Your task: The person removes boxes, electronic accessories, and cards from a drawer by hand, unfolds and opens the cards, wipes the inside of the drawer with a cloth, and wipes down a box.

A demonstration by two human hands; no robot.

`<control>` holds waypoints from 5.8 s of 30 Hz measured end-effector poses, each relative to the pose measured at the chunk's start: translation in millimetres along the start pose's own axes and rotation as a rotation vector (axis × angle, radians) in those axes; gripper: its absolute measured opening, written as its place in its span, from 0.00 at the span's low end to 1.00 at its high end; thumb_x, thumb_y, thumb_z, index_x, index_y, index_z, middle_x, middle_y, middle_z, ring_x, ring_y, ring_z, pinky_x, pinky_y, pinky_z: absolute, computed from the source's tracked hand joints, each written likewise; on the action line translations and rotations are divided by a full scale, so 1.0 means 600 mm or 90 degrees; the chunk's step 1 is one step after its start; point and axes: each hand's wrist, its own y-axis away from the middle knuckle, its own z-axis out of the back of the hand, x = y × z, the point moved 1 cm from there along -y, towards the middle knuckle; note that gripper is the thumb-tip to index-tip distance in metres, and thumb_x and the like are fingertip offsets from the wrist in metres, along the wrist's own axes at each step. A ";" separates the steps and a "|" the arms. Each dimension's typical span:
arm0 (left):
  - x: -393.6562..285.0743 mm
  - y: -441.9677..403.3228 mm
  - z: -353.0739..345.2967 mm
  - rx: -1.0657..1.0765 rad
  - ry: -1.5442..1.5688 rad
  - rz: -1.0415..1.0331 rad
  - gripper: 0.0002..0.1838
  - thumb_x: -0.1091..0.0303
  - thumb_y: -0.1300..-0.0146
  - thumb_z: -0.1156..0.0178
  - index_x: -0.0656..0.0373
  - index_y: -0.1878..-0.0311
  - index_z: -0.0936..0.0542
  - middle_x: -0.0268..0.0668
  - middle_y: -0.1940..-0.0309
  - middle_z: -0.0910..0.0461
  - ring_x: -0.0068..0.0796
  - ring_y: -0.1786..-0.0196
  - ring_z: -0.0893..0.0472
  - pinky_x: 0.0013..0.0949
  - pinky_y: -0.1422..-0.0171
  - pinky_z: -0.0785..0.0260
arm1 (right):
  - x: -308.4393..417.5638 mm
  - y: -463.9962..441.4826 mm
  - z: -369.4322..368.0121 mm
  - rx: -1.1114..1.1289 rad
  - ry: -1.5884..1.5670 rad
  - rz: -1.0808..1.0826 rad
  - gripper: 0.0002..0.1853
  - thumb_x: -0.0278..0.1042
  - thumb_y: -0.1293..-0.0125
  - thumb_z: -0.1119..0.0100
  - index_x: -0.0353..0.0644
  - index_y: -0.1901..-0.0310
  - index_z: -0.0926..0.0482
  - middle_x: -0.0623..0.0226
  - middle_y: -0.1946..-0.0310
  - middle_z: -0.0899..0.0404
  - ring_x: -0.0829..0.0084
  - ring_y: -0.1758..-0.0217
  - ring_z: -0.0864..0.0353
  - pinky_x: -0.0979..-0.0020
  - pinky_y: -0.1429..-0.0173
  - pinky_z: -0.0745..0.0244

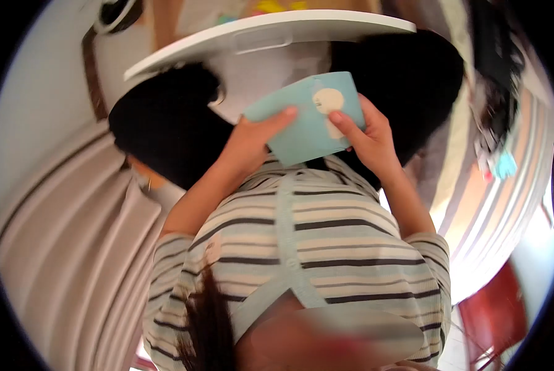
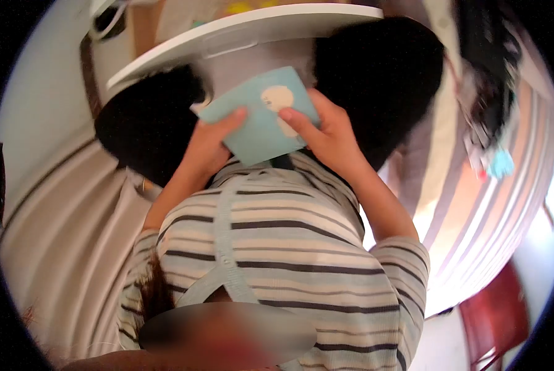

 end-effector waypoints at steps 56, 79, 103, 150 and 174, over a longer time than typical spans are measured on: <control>-0.292 -0.291 0.211 -0.040 -1.220 -0.261 0.44 0.60 0.58 0.29 0.56 0.35 0.38 0.50 0.42 0.35 0.49 0.40 0.32 0.41 0.38 0.35 | 0.109 -0.530 -0.101 0.413 0.862 0.361 0.25 0.26 0.52 0.37 0.38 0.49 0.30 0.55 0.48 0.31 0.53 0.47 0.28 0.61 0.44 0.31; -0.287 -0.303 0.213 -0.012 -1.076 -0.210 0.42 0.67 0.53 0.33 0.57 0.34 0.41 0.48 0.40 0.34 0.44 0.38 0.32 0.39 0.35 0.39 | 0.083 -0.515 0.012 0.290 0.743 0.517 0.17 0.08 0.63 0.51 0.39 0.71 0.38 0.61 0.53 0.24 0.55 0.46 0.29 0.63 0.42 0.33; -0.300 -0.294 0.209 0.108 -0.861 -0.174 0.28 0.70 0.44 0.39 0.60 0.39 0.33 0.39 0.65 0.23 0.29 0.62 0.24 0.32 0.57 0.30 | 0.118 -0.475 -0.025 0.220 0.648 0.611 0.50 0.15 0.70 0.32 0.44 0.37 0.39 0.62 0.56 0.27 0.56 0.50 0.30 0.63 0.42 0.35; -0.316 -0.221 0.114 -0.204 -0.791 -0.840 0.18 0.75 0.44 0.42 0.55 0.49 0.29 0.38 0.56 0.25 0.35 0.50 0.25 0.32 0.47 0.30 | 0.188 -0.394 -0.014 0.077 0.758 0.847 0.18 0.19 0.55 0.40 0.43 0.58 0.25 0.65 0.57 0.24 0.63 0.52 0.23 0.71 0.52 0.24; -0.364 -0.148 0.194 -0.196 0.053 -0.546 0.28 0.78 0.42 0.45 0.60 0.38 0.38 0.41 0.50 0.26 0.34 0.46 0.25 0.36 0.40 0.32 | 0.093 -0.446 0.012 0.318 0.869 0.346 0.28 0.29 0.49 0.35 0.44 0.44 0.32 0.57 0.50 0.27 0.56 0.48 0.25 0.63 0.45 0.29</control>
